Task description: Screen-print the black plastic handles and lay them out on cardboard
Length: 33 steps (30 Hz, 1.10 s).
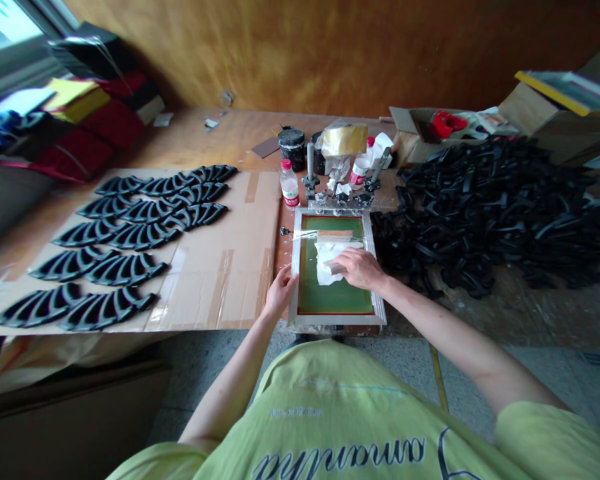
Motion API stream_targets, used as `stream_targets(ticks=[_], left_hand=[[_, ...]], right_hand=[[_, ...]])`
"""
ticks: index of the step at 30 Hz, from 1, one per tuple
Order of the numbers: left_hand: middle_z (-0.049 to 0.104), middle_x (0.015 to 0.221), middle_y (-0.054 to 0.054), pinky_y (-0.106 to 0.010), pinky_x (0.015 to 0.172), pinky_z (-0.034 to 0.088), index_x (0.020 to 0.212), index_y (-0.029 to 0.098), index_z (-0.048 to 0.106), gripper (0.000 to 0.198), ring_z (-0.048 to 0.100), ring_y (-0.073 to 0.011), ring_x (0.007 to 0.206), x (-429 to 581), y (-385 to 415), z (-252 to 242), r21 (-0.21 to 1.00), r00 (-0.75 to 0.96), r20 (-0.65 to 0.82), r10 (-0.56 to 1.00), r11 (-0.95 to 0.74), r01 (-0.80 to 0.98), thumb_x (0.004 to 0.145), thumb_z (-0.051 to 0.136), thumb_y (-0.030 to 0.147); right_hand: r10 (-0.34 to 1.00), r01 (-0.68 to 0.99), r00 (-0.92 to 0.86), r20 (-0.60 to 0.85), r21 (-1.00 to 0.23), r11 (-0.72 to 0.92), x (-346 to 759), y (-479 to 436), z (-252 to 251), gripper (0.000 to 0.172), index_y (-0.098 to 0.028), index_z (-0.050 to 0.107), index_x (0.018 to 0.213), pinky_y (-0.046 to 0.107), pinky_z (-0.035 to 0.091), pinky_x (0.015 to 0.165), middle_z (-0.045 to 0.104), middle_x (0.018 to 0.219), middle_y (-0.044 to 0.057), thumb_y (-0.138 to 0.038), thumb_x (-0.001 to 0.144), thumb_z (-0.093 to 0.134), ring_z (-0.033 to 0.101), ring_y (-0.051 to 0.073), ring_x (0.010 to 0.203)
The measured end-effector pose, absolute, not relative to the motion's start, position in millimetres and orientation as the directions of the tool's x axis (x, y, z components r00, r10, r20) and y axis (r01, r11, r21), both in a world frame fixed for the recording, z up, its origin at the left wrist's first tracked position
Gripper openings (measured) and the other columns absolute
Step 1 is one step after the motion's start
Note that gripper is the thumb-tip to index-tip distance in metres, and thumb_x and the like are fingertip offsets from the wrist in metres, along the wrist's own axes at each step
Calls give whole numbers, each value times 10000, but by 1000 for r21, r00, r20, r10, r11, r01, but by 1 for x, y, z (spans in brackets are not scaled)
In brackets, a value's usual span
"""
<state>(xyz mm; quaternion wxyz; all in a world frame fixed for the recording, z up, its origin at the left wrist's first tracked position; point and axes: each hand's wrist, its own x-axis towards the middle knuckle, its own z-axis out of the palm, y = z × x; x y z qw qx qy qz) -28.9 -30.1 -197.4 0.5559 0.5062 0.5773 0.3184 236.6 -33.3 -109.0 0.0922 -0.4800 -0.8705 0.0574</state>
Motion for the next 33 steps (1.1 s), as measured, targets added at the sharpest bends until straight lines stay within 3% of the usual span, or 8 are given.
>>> stream_targets(ticks=[5, 10, 16, 21, 23, 26, 29, 33], left_hand=[[620, 713, 14, -207, 512, 384, 1365, 172, 527, 658, 545, -121, 588, -28, -30, -194, 939, 164, -334, 928, 313, 141, 818, 637, 520], [618, 692, 12, -210, 507, 388, 1384, 147, 513, 731, 533, -115, 567, -26, -32, -181, 935, 163, -352, 922, 340, 98, 781, 670, 529], [671, 743, -4, -218, 490, 397, 1405, 208, 526, 752, 568, -124, 560, -30, -30, -126, 939, 163, -342, 925, 340, 44, 762, 696, 559], [690, 859, -38, -248, 588, 487, 1052, 172, 699, 533, 642, -158, 723, -14, -2, -68, 992, 54, -121, 991, 122, -17, 848, 554, 643], [690, 927, -44, -262, 646, 527, 1092, 185, 667, 532, 669, -170, 823, -4, 17, -47, 999, 18, -2, 1000, 3, -42, 900, 465, 639], [687, 960, -52, -273, 691, 552, 1176, 195, 609, 542, 685, -175, 902, 7, 47, -20, 993, 61, 69, 996, -63, -95, 934, 397, 630], [693, 948, -58, -262, 692, 552, 1198, 194, 582, 556, 694, -160, 873, 9, 58, -11, 980, 115, 55, 992, -32, -194, 920, 416, 645], [716, 889, -74, -247, 637, 536, 1130, 172, 611, 606, 697, -165, 787, 15, 14, -44, 967, 80, -118, 990, 132, -216, 838, 526, 695]], right_hand=[[806, 790, -566, 174, -163, 590, 233, -55, -126, 247, -149, 708, 975, 332, 422, 809, 710, 975, 97, -65, 861, 505, 582, 223, 943], [830, 800, -533, 165, -222, 558, 236, -38, -109, 137, -190, 703, 991, 323, 439, 799, 714, 920, 61, -194, 885, 616, 608, 213, 909], [932, 897, -193, 307, -331, 294, 266, 24, -61, 551, -199, 502, 1406, 350, 479, 831, 696, 1113, 68, -378, 906, 651, 638, 210, 933], [908, 824, 275, 317, -565, -52, 336, 17, -72, 478, -64, 621, 1185, 337, 477, 798, 704, 950, 108, -451, 999, 410, 634, 180, 827], [936, 829, 271, 224, -549, -108, 336, -1, -97, 434, -93, 672, 985, 347, 474, 809, 704, 887, 106, -458, 987, 438, 619, 189, 821], [991, 910, 34, 126, -414, 22, 300, -29, -137, 358, -159, 655, 806, 371, 466, 855, 695, 883, 95, -494, 914, 590, 596, 230, 911], [997, 959, -77, 32, -270, 83, 259, -43, -157, 265, -159, 637, 843, 369, 448, 865, 683, 1006, 127, -419, 894, 649, 566, 273, 1049], [993, 958, 76, -87, -271, -97, 231, -47, -150, 178, -155, 601, 958, 327, 436, 812, 683, 950, 124, -315, 977, 525, 598, 245, 978]])
